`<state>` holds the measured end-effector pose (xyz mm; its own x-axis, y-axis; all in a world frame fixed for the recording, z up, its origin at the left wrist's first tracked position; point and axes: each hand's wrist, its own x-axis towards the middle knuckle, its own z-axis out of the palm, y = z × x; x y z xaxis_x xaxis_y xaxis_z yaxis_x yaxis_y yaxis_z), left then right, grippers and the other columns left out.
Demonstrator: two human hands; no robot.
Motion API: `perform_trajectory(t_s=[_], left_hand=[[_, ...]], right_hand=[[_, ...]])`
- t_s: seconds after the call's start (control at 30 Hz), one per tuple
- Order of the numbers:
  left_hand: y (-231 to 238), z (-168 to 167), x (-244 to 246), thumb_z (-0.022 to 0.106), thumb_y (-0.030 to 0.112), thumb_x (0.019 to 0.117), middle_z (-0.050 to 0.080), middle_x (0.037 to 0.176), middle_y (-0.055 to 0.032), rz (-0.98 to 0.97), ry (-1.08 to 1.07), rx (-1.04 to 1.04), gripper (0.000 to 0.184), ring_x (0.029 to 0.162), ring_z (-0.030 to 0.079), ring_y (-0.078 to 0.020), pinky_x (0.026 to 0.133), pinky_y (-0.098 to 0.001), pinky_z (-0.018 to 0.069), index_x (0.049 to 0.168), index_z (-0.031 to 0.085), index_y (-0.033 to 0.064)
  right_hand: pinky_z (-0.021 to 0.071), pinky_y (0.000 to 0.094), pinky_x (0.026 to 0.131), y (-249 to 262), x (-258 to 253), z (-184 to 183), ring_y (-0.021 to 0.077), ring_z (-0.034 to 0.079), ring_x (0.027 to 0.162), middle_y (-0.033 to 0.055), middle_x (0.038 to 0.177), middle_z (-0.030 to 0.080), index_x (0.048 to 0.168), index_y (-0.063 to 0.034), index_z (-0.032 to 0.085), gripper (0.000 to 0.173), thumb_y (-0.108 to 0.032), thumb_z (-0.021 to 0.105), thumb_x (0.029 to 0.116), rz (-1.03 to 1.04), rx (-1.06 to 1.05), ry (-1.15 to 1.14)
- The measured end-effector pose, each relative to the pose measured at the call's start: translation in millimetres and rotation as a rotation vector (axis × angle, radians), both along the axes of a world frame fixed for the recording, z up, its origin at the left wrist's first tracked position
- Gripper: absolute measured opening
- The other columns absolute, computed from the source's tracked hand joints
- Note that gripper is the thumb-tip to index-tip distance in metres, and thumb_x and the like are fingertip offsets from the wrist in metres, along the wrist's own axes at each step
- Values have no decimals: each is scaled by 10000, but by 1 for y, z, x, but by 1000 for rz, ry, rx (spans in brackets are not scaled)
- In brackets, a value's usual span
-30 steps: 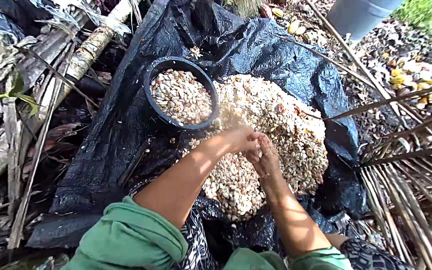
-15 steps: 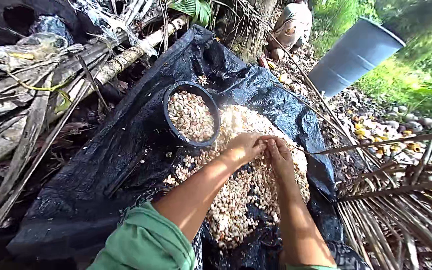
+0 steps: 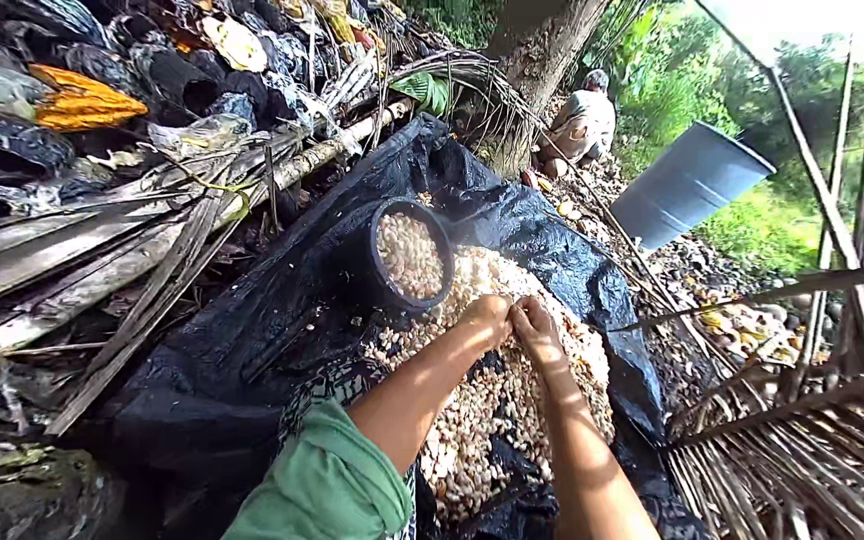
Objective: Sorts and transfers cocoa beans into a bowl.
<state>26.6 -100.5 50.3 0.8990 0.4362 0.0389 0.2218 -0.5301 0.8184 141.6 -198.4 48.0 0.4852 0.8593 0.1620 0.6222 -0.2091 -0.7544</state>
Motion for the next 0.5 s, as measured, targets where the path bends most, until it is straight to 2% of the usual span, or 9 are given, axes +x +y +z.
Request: perform_trajectory(t_s=[0.07, 0.13, 0.23, 0.3, 0.33, 0.37, 0.4, 0.43, 0.5], left_hand=[[-5, 0, -6, 576, 131, 1021, 614, 1312, -272, -19, 16, 17, 335, 1278, 572, -409, 1092, -565, 430, 1292, 614, -62], [-5, -2, -8, 590, 113, 1003, 606, 1321, -275, -46, -13, 4, 332, 1281, 564, -409, 1100, -563, 420, 1282, 616, -65], [-5, -4, -4, 562, 138, 1031, 604, 1323, -286, -117, -50, -42, 351, 1282, 565, -401, 1115, -541, 407, 1304, 602, -79], [-9, 0, 3, 560, 167, 1048, 603, 1333, -274, -131, -34, -135, 383, 1256, 589, -370, 1102, -512, 432, 1355, 569, -61], [-12, 2, 6, 569, 173, 1050, 604, 1334, -251, -122, -5, -212, 402, 1201, 621, -334, 1055, -485, 477, 1398, 542, -26], [-17, 3, 9, 561, 181, 1058, 613, 1287, -225, -107, 22, -283, 402, 1061, 660, -287, 931, -442, 540, 1419, 520, 11], [-21, 2, 13, 545, 191, 1067, 620, 1238, -212, -95, 42, -327, 398, 947, 670, -260, 834, -412, 564, 1428, 504, 28], [-23, 2, 16, 524, 204, 1076, 620, 1234, -213, -82, 67, -335, 403, 921, 673, -260, 817, -408, 568, 1440, 490, 32], [-22, 4, 21, 463, 198, 1095, 602, 1306, -237, -63, 102, -273, 405, 1060, 658, -304, 939, -451, 531, 1451, 488, 7]], right_hand=[[473, 269, 587, -4, -2, -5, 55, 519, 594, 12, 730, 570, 1052, 46, 587, 207, -131, 480, 1042, 2, -6, 61], [474, 244, 561, -10, -1, -11, 30, 523, 574, -1, 731, 597, 1094, 48, 570, 209, -144, 502, 1045, 47, 52, 113], [494, 219, 541, -27, 5, -23, 11, 536, 556, -39, 704, 590, 1123, 62, 559, 224, -130, 484, 1036, 108, 222, 136], [512, 211, 547, -37, 9, -32, 13, 562, 567, -60, 706, 598, 1162, 40, 522, 207, -91, 438, 1024, 96, 358, 215], [513, 209, 538, -39, 11, -36, 17, 566, 562, -60, 704, 602, 1191, 33, 511, 230, -82, 417, 1016, 73, 416, 268], [502, 203, 519, -39, 13, -39, 17, 553, 544, -60, 694, 595, 1217, 28, 507, 255, -81, 402, 1012, 37, 450, 320], [486, 200, 502, -37, 14, -41, 14, 535, 530, -52, 695, 589, 1239, 29, 510, 271, -91, 401, 1022, 4, 454, 352], [472, 192, 497, -36, 15, -41, 7, 517, 527, -45, 716, 592, 1244, 33, 523, 269, -115, 412, 1048, -14, 438, 358], [461, 189, 505, -31, 18, -44, -1, 498, 535, -49, 726, 582, 1215, 29, 556, 263, -147, 430, 1065, 10, 409, 355]])
